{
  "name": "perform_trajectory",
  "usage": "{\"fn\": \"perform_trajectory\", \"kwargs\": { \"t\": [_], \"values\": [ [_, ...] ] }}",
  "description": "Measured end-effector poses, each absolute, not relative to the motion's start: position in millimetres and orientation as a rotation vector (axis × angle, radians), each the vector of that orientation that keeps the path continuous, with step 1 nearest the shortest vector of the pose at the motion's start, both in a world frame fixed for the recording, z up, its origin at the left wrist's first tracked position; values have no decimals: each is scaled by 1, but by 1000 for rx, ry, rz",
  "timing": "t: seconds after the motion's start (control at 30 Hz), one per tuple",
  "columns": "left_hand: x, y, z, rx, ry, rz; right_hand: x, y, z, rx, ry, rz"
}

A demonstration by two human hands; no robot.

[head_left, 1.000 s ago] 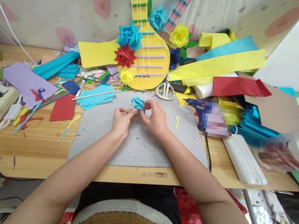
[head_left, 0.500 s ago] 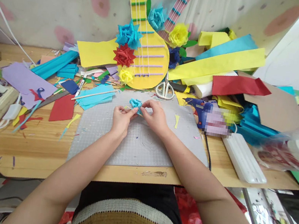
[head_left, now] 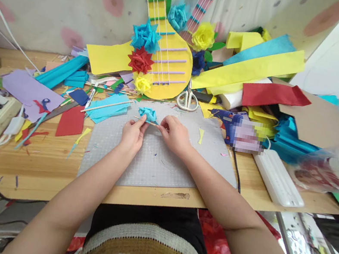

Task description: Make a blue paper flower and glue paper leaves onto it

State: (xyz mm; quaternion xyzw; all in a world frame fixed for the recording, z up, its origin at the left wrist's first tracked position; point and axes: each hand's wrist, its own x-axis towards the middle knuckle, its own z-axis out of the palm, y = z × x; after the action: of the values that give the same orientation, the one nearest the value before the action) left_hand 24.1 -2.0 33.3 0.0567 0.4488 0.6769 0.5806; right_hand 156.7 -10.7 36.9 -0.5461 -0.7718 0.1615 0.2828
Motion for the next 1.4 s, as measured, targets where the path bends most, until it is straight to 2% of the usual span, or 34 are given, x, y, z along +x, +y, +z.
{"fn": "perform_trajectory", "kwargs": {
  "t": [0.23,0.43,0.73,1.0,1.4],
  "values": [
    [19,-1,34,151,1016,1435,161,-4,32,-1449,-2091,535],
    [19,-2,35,128,1029,1473,161,-4,35,-1469,-2131,580],
    [19,-2,32,168,1037,1486,160,-3,35,-1535,-2166,569],
    [18,-4,36,224,1046,1476,161,-5,32,-1399,-2127,525],
    [12,-6,42,359,1213,1276,169,4,27,-1416,-2159,513]
  ]
}}
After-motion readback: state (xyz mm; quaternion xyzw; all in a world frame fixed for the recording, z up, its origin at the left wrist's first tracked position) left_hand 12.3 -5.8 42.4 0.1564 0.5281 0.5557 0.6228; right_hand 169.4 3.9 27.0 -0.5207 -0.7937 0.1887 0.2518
